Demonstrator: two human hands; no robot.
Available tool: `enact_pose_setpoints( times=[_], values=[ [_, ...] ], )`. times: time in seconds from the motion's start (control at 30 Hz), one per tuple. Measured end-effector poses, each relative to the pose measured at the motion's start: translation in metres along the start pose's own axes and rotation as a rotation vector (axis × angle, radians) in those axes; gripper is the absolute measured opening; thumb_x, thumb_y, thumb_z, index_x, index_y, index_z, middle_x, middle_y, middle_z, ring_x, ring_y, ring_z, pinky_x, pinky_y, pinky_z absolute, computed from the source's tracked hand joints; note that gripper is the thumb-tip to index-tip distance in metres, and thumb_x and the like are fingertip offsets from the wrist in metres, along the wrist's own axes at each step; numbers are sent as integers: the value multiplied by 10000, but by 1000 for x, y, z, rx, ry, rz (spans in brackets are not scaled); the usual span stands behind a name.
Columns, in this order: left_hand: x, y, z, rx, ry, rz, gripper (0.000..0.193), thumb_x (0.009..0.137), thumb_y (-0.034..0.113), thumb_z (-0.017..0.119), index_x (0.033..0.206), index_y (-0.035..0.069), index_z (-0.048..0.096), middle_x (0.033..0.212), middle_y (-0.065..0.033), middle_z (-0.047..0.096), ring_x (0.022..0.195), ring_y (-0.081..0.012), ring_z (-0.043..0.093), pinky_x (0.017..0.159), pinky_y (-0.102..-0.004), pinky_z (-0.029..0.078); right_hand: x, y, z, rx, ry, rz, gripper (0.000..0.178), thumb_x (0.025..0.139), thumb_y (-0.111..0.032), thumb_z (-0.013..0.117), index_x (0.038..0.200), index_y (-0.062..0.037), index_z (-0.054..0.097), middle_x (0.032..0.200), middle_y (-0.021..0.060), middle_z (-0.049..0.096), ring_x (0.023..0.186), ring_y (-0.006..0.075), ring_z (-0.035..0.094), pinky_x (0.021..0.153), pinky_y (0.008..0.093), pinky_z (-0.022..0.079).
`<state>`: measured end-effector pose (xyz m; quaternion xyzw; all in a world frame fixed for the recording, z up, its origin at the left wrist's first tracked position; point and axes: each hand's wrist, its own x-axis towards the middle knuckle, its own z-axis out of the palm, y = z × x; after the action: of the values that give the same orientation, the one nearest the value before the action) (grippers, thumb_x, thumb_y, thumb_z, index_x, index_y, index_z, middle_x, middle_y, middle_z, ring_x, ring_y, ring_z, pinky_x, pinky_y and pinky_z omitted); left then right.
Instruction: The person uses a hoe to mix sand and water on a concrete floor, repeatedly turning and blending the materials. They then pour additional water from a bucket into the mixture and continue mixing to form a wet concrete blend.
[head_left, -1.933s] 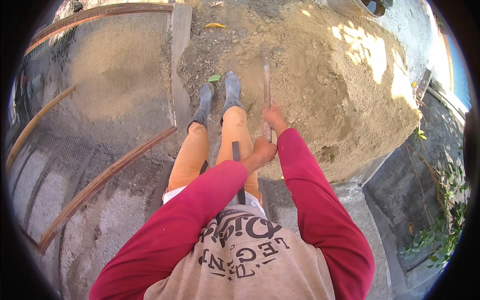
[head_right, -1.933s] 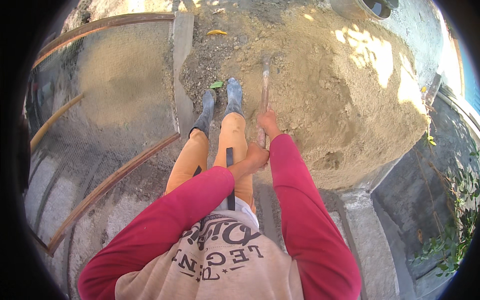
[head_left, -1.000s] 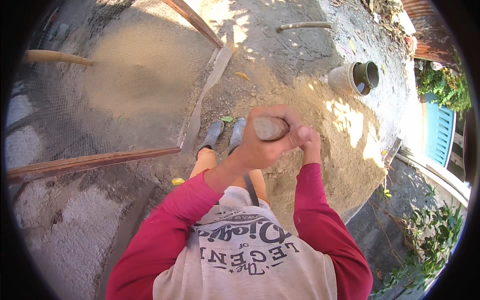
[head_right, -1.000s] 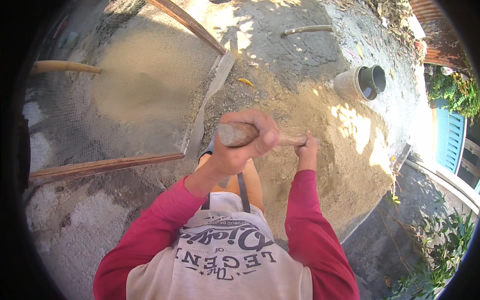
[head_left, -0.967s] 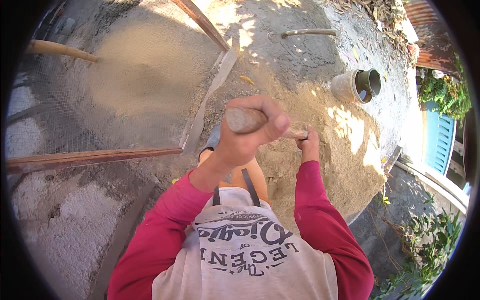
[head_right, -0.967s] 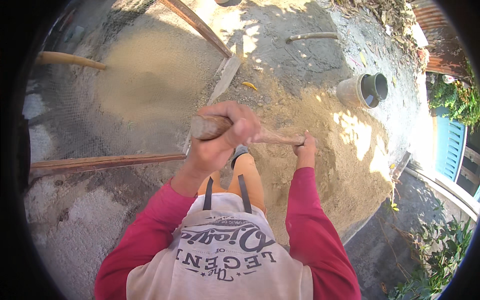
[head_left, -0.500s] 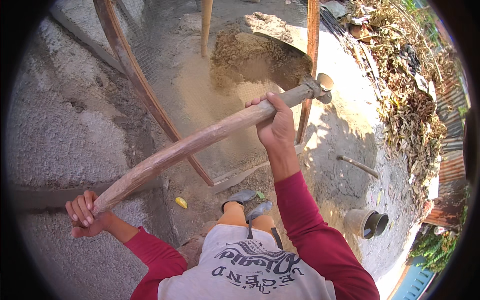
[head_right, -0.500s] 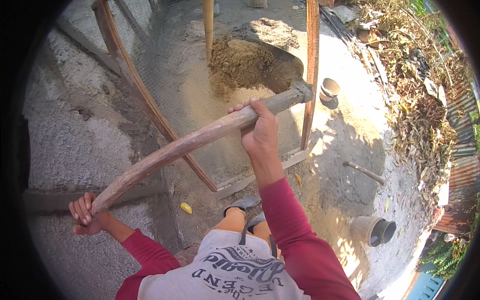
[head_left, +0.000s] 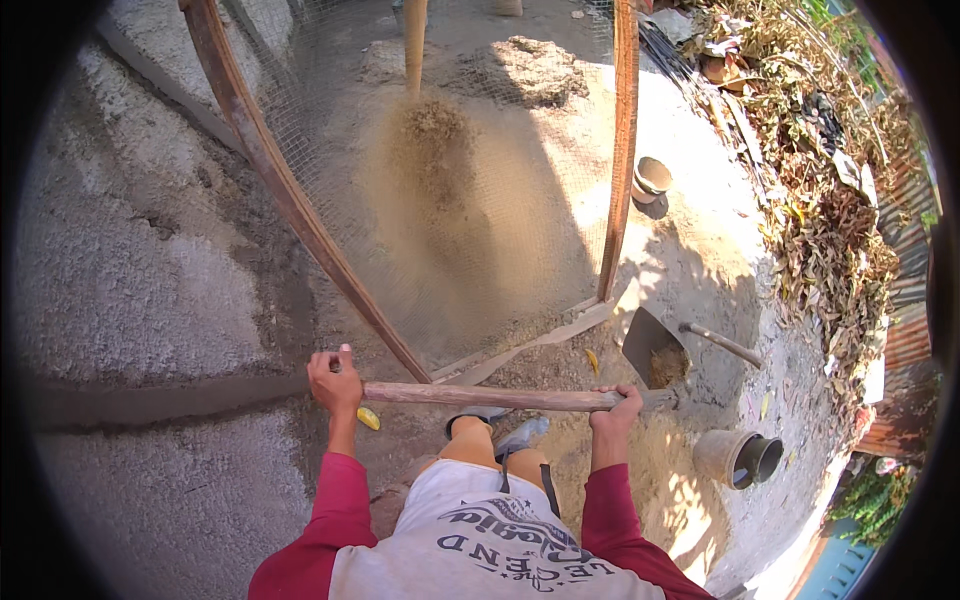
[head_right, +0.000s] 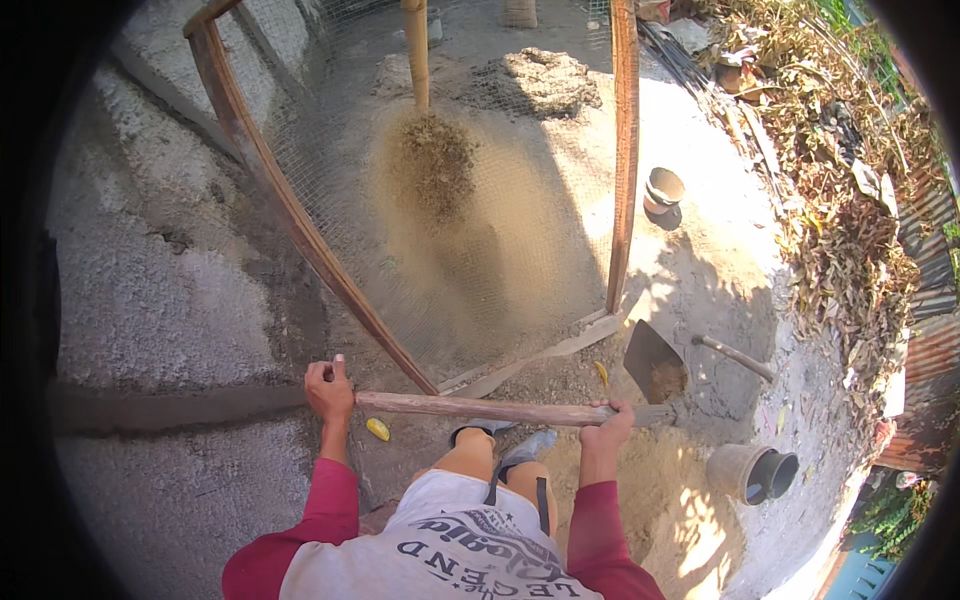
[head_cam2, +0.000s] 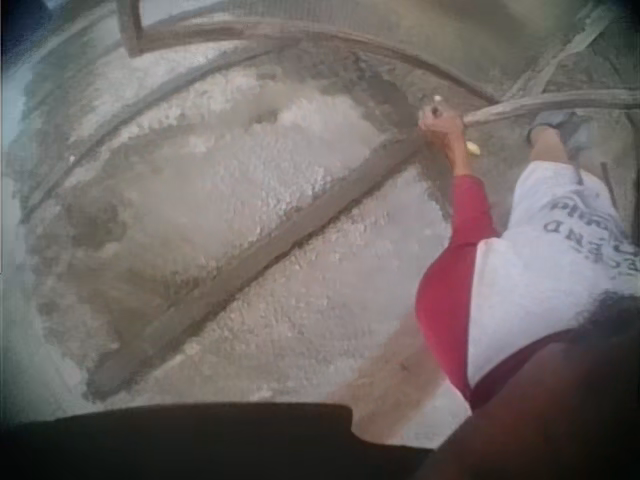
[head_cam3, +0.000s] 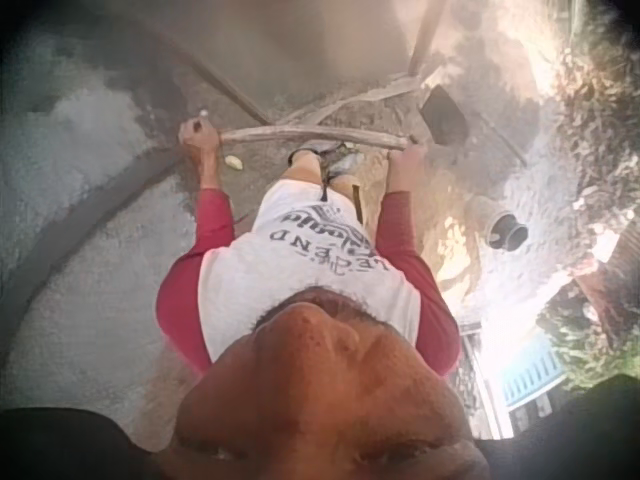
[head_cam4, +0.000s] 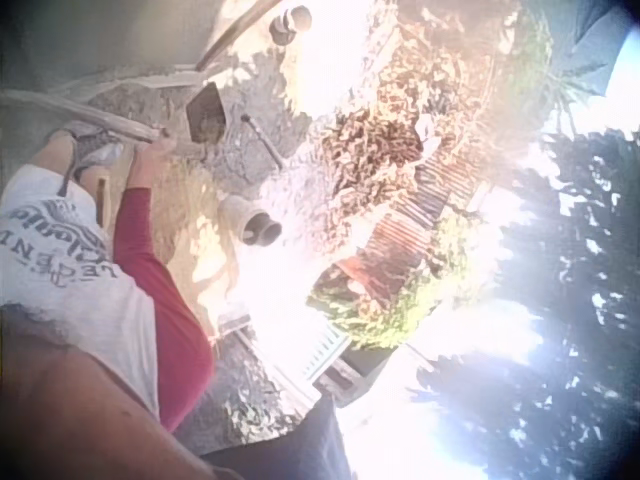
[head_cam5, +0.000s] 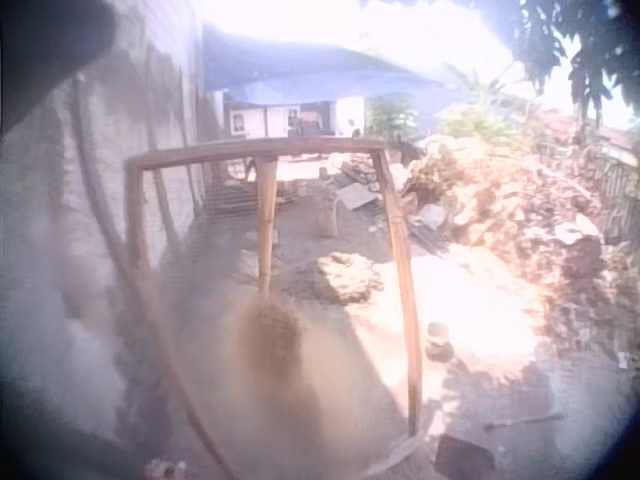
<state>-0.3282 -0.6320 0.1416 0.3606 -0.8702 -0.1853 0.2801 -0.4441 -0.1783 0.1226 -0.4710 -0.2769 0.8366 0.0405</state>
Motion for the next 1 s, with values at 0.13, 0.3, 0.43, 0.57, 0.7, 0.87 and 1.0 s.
enact_pose_setpoints(
  times=[0.13,0.3,0.43,0.57,0.7,0.87,1.0],
  values=[
    [-37,110,-13,398,-1083,402,463,826,477,712,881,17,703,756,-182,678,727,-383,662,737,-450,505,73,-2,-172,-4,483,20,205,738,-48,567,905,-66,450,691,104,501,597,262,547,581,452,499],
    [-125,168,-18,526,-1820,610,430,764,421,730,920,20,715,860,-210,699,833,-389,684,791,-478,511,116,23,-331,-98,770,66,321,754,-13,689,1016,-11,503,804,135,550,618,266,555,540,455,476],
    [-215,211,10,576,-1876,610,331,777,299,702,908,-5,695,872,-234,693,862,-407,677,792,-500,516,142,55,-396,-159,746,135,317,766,34,650,1046,13,504,904,179,571,649,299,574,551,466,482],
    [-310,231,62,654,-1900,687,273,790,233,678,910,-12,677,891,-240,693,867,-415,678,793,-510,518,167,47,-378,-201,774,220,308,784,43,613,1073,22,510,781,163,561,572,278,566,468,436,453],
    [-398,250,117,558,-1800,607,263,792,174,664,967,-20,630,932,-244,690,877,-422,676,794,-519,521,225,37,-365,-359,671,177,310,794,21,601,1088,23,503,782,156,563,510,269,563,418,417,459],
    [-498,252,200,209,-1804,417,283,774,107,644,995,-52,568,885,-297,654,794,-424,681,699,-502,545,319,-5,-382,-754,462,-106,758,750,-43,662,1444,6,363,986,237,645,755,309,685,573,408,552],
    [-559,250,246,107,-1919,-295,263,778,45,630,978,-69,504,815,-203,623,610,-299,661,394,-395,471,370,-28,-392,-1311,303,-333,800,811,-88,614,1517,-52,240,973,240,646,730,342,668,636,436,555]
  ],
)
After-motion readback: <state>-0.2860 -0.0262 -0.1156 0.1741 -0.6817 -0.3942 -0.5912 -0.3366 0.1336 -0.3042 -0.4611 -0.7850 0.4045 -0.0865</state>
